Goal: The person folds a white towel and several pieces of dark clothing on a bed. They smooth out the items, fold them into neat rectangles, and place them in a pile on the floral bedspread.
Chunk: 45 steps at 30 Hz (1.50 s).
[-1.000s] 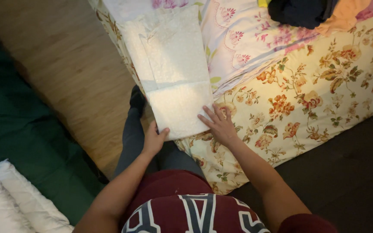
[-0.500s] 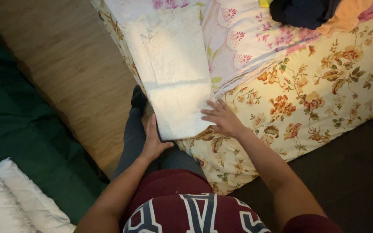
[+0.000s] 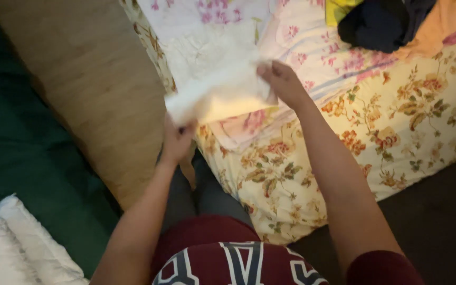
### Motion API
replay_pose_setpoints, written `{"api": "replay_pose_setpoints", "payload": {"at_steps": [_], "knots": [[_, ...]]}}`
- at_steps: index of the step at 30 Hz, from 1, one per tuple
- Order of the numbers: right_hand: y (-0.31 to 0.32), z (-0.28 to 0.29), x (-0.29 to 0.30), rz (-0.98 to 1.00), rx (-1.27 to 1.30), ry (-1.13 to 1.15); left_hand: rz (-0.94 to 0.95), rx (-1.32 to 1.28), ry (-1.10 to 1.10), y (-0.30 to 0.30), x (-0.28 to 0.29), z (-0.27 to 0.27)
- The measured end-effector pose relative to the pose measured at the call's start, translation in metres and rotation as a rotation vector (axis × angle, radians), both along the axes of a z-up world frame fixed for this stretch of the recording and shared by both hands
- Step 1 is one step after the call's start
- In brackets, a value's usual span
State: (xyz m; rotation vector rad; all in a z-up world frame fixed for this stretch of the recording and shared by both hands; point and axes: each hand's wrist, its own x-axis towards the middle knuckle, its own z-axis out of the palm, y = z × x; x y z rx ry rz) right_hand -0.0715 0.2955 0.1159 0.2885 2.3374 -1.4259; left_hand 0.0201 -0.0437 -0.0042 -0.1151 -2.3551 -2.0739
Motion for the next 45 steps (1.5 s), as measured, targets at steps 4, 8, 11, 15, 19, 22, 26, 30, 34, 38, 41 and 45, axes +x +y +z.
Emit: {"api": "replay_pose_setpoints", "payload": {"at_steps": [4,8,11,15,19,22,26,30,34,38,41,45], "knots": [[-0.019,-0.002,-0.049,-0.341,-0.332,-0.175,-0.015,0.059,-0.419,0.008,-0.092,0.036],[-0.006,-0.104,-0.031,-0.153,0.195,-0.258,-0.060,-0.215,-0.840,0.021,-0.125,0.001],[-0.023,-0.093,-0.021,-0.298,0.114,-0.216,0.009,-0.090,-0.706,0.030,-0.116,-0.007],[-0.023,-0.101,-0.017,-0.455,-0.021,-0.061,0.037,0.029,-0.561,0.031,-0.112,0.008],[-0.024,-0.117,0.002,-0.494,0.035,-0.076,-0.084,-0.041,-0.668,0.023,-0.101,0.012],[-0.030,-0.117,-0.001,-0.565,0.101,-0.094,-0.113,-0.117,-0.630,0.020,-0.101,-0.003],[-0.054,-0.106,0.006,-0.797,-0.051,0.047,0.015,-0.065,-0.458,0.025,-0.110,0.023],[-0.057,-0.114,0.012,-0.794,0.072,0.085,-0.026,-0.170,-0.432,0.011,-0.114,-0.007],[-0.052,-0.117,0.003,-0.667,0.312,-0.098,-0.146,-0.207,-0.546,0.000,-0.120,-0.052],[-0.061,-0.123,0.003,-0.747,0.429,-0.130,-0.151,-0.249,-0.708,-0.005,-0.118,-0.075],[-0.055,-0.135,0.003,-0.693,0.470,-0.315,-0.126,-0.043,-0.970,-0.008,-0.120,-0.014],[-0.041,-0.163,0.028,-0.738,0.405,-0.433,-0.174,0.040,-1.088,-0.019,-0.131,0.002]]}}
